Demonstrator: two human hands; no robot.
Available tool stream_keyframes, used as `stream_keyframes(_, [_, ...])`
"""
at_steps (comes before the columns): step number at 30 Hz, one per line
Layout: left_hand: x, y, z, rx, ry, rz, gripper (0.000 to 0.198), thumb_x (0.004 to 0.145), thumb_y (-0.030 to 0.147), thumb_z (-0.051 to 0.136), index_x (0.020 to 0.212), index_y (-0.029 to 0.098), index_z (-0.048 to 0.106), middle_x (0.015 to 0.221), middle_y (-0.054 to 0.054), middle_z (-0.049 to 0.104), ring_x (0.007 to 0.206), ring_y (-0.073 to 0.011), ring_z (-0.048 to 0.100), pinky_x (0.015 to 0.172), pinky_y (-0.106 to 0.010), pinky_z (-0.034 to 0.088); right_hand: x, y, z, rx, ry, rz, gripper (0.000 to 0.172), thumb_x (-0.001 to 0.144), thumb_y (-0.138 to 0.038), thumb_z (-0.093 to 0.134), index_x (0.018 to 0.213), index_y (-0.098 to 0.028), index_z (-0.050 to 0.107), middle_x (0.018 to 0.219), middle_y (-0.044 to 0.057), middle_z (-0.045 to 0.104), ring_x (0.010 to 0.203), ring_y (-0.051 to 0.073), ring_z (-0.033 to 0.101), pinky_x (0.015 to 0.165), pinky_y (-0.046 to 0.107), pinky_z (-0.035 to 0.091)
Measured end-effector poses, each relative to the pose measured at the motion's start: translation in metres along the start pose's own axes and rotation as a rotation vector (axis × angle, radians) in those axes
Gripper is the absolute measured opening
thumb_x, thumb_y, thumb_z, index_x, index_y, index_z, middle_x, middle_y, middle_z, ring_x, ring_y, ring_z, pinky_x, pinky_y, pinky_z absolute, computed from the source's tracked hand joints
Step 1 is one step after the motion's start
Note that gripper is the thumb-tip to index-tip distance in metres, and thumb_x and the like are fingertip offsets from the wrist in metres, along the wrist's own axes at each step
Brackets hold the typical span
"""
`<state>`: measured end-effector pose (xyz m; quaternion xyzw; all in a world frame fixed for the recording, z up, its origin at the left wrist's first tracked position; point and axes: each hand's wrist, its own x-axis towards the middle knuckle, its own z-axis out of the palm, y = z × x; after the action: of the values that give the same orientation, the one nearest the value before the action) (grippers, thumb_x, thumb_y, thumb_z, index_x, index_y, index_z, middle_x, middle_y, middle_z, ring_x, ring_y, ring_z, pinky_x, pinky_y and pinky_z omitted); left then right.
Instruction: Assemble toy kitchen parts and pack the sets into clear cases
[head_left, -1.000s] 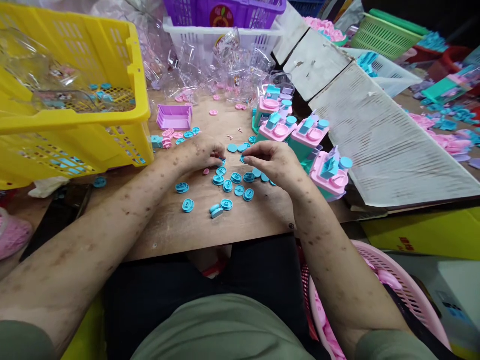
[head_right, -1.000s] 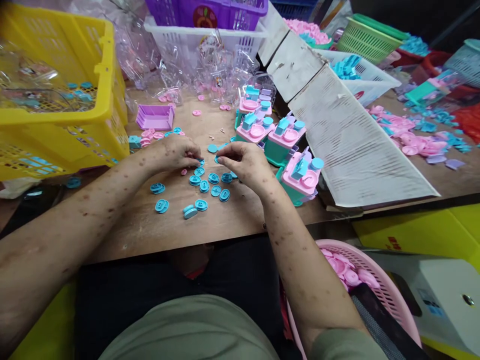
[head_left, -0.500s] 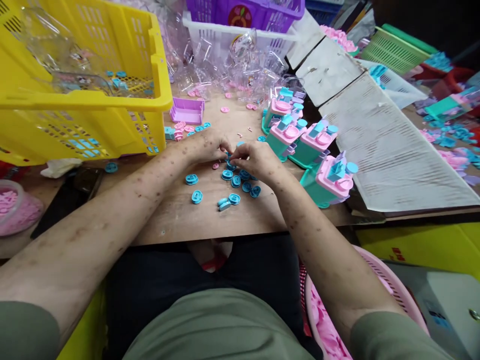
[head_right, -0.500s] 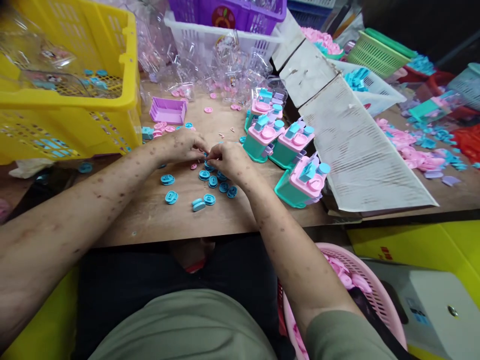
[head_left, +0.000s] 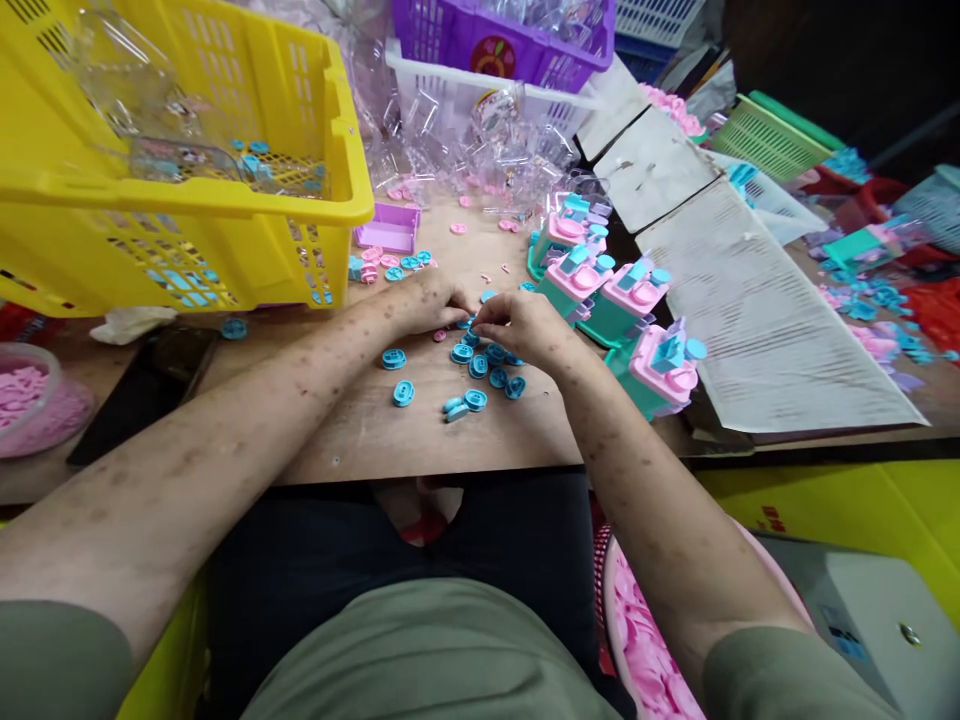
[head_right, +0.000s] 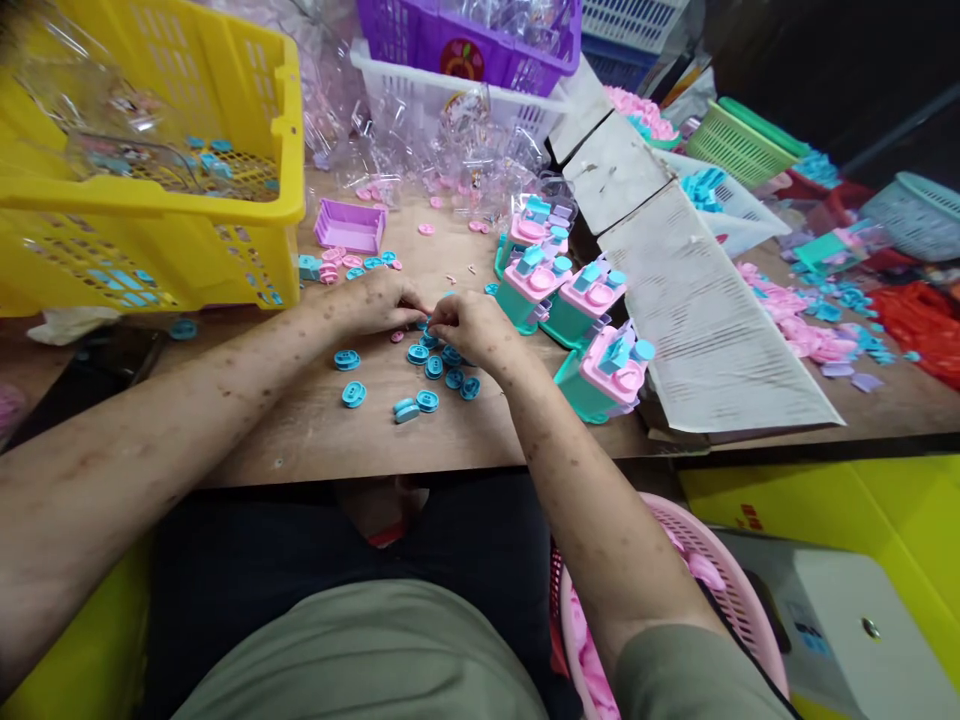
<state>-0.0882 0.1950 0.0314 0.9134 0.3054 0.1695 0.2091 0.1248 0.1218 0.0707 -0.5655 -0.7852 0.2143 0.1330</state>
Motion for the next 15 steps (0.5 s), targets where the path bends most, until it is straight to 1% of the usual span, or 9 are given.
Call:
stream_keyframes(3, [-0.002, -0.001, 0.002, -0.044, 0.014, -0.006, 0.026, 0.095, 0.013, 0.070, 0.104, 0.025, 0.091, 0.076, 0.003, 0.081, 0.069, -0.0140, 0.067, 0.069, -0.025, 0.043, 0.002, -0.001, 0.002, -0.045, -0.002, -0.006, 0.011, 0.093, -0.014, 0.081, 0.096, -0.021, 0.089, 0.090, 0.004, 0.083, 0.083, 0.020, 0.073, 0.080, 0.033, 0.053])
stream_keyframes(6, [-0.003, -0.001, 0.004, -0.073, 0.015, -0.013, 0.022, 0.095, 0.015, 0.071, 0.102, 0.024, 0.090, 0.074, 0.003, 0.080, 0.070, -0.0145, 0.068, 0.072, -0.024, 0.045, 0.001, -0.003, 0.007, -0.129, 0.013, -0.011, 0.010, 0.092, -0.013, 0.084, 0.096, -0.020, 0.089, 0.092, 0.005, 0.084, 0.085, 0.021, 0.074, 0.080, 0.032, 0.053])
stream_keyframes(11, [-0.004, 0.004, 0.003, -0.035, -0.007, -0.088, 0.020, 0.095, 0.018, 0.069, 0.102, 0.022, 0.088, 0.077, 0.002, 0.080, 0.075, -0.0152, 0.071, 0.076, -0.024, 0.049, -0.005, -0.011, 0.013, -0.158, 0.027, -0.011, 0.013, 0.096, -0.010, 0.081, 0.098, -0.021, 0.089, 0.097, 0.006, 0.086, 0.091, 0.023, 0.077, 0.086, 0.033, 0.054])
stream_keyframes(13, [-0.004, 0.007, 0.000, -0.040, -0.021, -0.082, 0.023, 0.095, 0.018, 0.067, 0.108, 0.020, 0.086, 0.083, 0.001, 0.082, 0.079, -0.0146, 0.073, 0.077, -0.022, 0.050, -0.006, -0.013, 0.011, -0.139, 0.019, -0.012, 0.012, 0.096, -0.012, 0.083, 0.098, -0.022, 0.089, 0.097, 0.005, 0.086, 0.089, 0.022, 0.078, 0.087, 0.032, 0.055])
stream_keyframes(15, [-0.003, 0.009, -0.003, -0.048, -0.031, -0.090, 0.030, 0.095, 0.018, 0.066, 0.121, 0.019, 0.082, 0.091, 0.000, 0.084, 0.082, -0.0142, 0.075, 0.077, -0.020, 0.051, -0.008, -0.012, 0.005, -0.079, 0.034, -0.017, 0.010, 0.096, -0.015, 0.085, 0.102, -0.022, 0.089, 0.100, 0.005, 0.087, 0.089, 0.021, 0.077, 0.088, 0.032, 0.057])
